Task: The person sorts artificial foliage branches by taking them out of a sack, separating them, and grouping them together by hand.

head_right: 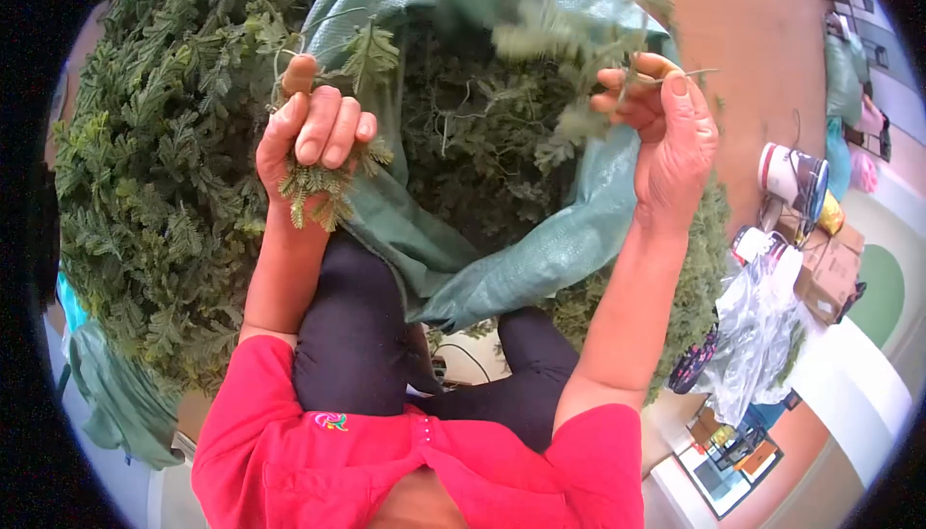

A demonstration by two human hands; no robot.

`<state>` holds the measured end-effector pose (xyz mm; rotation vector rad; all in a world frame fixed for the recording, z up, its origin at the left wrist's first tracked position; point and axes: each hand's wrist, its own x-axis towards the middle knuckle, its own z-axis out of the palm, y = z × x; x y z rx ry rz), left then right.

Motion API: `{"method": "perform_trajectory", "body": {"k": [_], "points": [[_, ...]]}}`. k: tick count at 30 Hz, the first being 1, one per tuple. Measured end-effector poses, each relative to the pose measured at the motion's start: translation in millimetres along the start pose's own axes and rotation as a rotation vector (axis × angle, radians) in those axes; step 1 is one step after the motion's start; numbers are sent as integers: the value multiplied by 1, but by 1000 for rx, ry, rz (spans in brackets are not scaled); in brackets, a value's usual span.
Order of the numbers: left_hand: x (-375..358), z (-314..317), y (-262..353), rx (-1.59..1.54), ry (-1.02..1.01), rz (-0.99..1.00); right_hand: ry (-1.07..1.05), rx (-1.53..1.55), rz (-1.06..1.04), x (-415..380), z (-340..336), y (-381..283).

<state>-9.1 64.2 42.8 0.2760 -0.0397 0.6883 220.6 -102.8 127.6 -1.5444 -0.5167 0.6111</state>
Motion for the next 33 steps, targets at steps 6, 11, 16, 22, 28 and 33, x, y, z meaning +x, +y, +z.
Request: {"method": "perform_trajectory", "body": {"k": [6,11,16,22,28,33], "points": [[-1,-3,4,20,4,27,47,63,40,-11,-22,3],[0,-4,1,61,-4,0,47,154,103,-23,-34,6],[1,5,3,182,41,-90,-1,97,155,-33,-35,5],[4,14,-17,701,-98,-225,-132,-46,242,-42,-28,1],[8,7,-37,770,-323,-342,-278,38,382,-44,8,-10],[4,14,-32,806,-359,-496,-356,72,295,-42,13,3]]}}
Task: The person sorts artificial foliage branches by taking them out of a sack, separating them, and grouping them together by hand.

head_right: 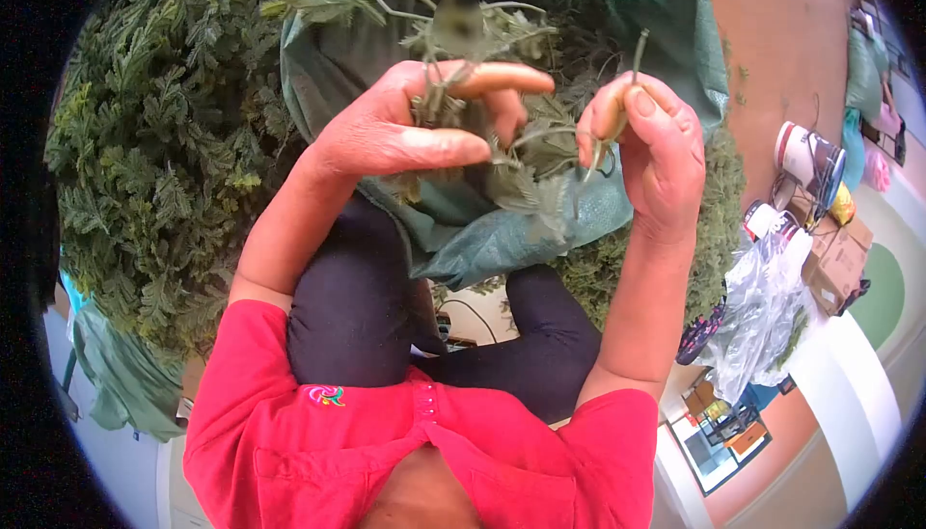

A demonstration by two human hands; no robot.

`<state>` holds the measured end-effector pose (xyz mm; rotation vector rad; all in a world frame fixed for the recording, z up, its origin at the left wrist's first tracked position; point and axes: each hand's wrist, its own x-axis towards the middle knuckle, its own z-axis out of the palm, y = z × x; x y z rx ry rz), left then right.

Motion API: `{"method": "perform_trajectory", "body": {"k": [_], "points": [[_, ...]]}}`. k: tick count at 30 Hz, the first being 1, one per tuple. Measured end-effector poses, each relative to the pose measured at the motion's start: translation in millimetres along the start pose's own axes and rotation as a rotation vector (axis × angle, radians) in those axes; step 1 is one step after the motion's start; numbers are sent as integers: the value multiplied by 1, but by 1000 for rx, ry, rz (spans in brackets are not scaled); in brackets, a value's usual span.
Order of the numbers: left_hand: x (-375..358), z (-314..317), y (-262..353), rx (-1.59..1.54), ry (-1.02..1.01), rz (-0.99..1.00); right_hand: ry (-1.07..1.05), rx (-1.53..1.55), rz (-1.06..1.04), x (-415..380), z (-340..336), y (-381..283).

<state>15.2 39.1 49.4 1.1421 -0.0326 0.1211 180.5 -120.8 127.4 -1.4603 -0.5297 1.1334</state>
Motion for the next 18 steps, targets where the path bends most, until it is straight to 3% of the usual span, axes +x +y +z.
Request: {"method": "perform_trajectory", "body": {"k": [7,10,15,17,18], "points": [[-5,8,0,183,18,17,-6,-212,-426,-11,4,10],[-8,12,-4,237,-9,110,150,-715,-779,-18,16,7],[-10,11,13,243,-42,99,135,-773,-804,-38,28,0],[-8,15,16,291,-38,132,90,-722,-693,-43,30,-1],[-4,18,15,398,46,303,101,-680,-664,-42,34,1]]}}
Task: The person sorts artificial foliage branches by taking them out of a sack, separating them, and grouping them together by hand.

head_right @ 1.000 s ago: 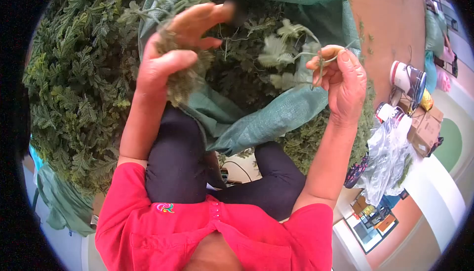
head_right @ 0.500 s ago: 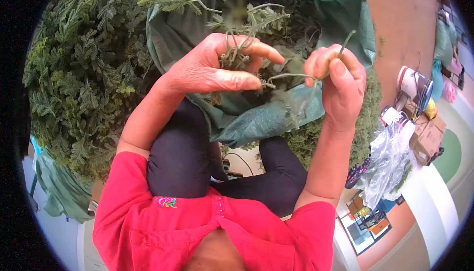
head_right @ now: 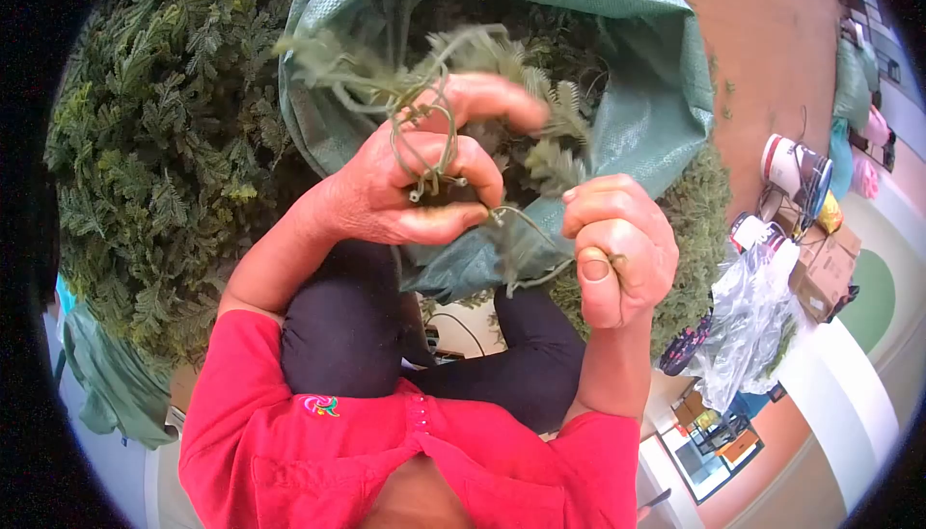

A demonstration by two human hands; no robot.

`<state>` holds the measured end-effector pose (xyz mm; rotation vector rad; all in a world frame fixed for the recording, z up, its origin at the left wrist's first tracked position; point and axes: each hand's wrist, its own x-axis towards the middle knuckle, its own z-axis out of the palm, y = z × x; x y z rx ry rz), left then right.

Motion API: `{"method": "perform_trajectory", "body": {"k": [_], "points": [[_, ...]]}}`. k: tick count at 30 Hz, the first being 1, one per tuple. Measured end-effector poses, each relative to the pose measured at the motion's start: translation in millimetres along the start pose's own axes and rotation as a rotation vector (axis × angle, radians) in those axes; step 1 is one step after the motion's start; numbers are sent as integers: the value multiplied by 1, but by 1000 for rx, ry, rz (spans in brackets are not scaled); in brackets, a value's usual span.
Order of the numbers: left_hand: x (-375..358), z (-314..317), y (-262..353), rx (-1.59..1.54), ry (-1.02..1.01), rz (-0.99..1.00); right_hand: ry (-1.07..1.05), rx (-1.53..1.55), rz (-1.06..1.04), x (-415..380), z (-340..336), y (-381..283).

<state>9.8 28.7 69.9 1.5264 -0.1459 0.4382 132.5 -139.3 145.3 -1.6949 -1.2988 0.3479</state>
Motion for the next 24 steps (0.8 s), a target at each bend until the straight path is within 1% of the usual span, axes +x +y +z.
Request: {"method": "perform_trajectory", "body": {"k": [1,2,3,4,5,6,7,9,10,11,12,13,15,16,17,18,19,20,21,23,24], "points": [[2,2,0,119,100,154,2,4,4,0,0,0],[2,4,-1,69,35,86,-69,110,57,1,0,-1],[2,5,-3,70,32,77,-139,218,110,1,1,-1],[3,7,-7,93,-19,51,-169,281,135,2,4,0],[1,7,-9,94,-82,5,-164,287,141,3,6,2],[-1,8,-12,98,-145,-41,-198,391,184,5,7,3],[-3,9,-17,74,-166,-76,-231,494,227,8,8,6],[-1,4,-16,84,-259,-214,-193,624,252,14,9,13],[1,2,-13,84,-265,-216,-188,642,266,16,11,18],[2,-1,-10,-54,-228,-384,-182,662,280,17,13,23],[2,-2,-8,-193,-191,-553,-179,591,237,21,16,27],[-2,-1,-17,-158,-132,-531,-237,420,187,27,17,28],[-10,-4,-29,-184,-102,-521,-412,157,215,41,14,19],[-12,1,-38,-199,-36,-420,-452,129,185,49,17,16],[-17,-1,-40,-202,-54,-426,-494,99,157,55,23,15],[-18,-10,-34,-214,-168,-601,-478,98,168,60,29,20],[-18,-19,-28,-220,-283,-772,-557,101,51,66,34,29],[-16,-26,-20,-274,-245,-776,-636,101,-68,74,38,38],[-17,-33,-16,-397,-197,-778,-697,49,-102,84,36,43],[-28,-34,-36,-740,-87,-475,-462,-59,-310,97,44,56],[-28,-25,-42,-949,39,-294,-341,-91,-387,109,45,64]]}}
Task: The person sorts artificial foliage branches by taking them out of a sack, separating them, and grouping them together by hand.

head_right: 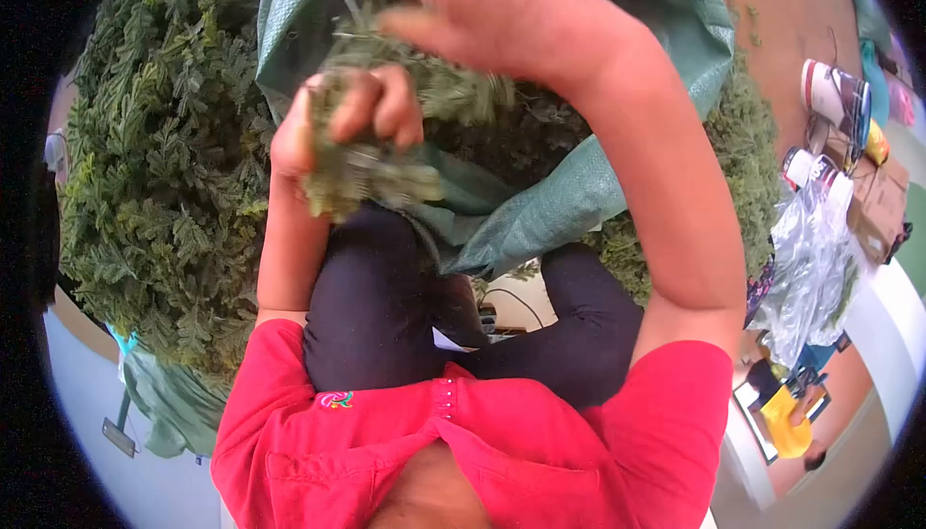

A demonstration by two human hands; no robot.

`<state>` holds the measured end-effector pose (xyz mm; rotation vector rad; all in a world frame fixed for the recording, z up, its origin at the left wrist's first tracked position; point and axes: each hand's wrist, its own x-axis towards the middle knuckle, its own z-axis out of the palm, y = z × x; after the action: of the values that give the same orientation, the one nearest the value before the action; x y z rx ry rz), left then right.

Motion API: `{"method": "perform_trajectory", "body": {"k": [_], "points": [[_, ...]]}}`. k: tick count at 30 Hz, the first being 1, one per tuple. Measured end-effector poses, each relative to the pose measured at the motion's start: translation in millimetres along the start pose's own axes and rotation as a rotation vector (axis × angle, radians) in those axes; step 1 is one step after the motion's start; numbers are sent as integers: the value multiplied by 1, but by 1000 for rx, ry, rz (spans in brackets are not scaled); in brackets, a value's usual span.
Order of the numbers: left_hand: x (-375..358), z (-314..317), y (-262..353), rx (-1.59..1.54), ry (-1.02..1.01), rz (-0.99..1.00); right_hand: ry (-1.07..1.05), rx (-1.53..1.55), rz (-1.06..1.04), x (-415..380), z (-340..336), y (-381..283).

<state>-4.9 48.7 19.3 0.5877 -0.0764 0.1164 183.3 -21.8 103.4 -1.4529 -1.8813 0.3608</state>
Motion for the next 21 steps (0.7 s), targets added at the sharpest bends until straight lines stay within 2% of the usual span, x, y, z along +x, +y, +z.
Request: {"method": "perform_trajectory", "body": {"k": [1,2,4,5,6,7,11,13,17,19,21], "points": [[3,2,-10,-219,-44,197,107,-34,-11,5,-2,10],[4,1,-7,-276,-67,268,193,-32,41,7,-1,15],[0,-6,12,-350,-55,363,298,167,441,0,-7,5],[-3,-5,21,-521,-58,403,287,195,576,-14,-11,9],[-6,-10,29,-521,-25,435,276,223,712,-28,-15,13],[-9,-17,36,-520,6,466,236,89,741,-56,-8,29],[-15,-25,44,-435,58,521,430,161,1099,-114,35,27],[-17,-23,41,-402,102,547,461,61,1069,-130,65,24],[-14,-23,39,-323,124,606,220,-442,671,-138,137,17],[-15,-20,39,-296,156,603,-57,-464,847,-125,152,13],[-15,-16,38,-291,147,576,-59,-508,813,-120,160,34]]}}
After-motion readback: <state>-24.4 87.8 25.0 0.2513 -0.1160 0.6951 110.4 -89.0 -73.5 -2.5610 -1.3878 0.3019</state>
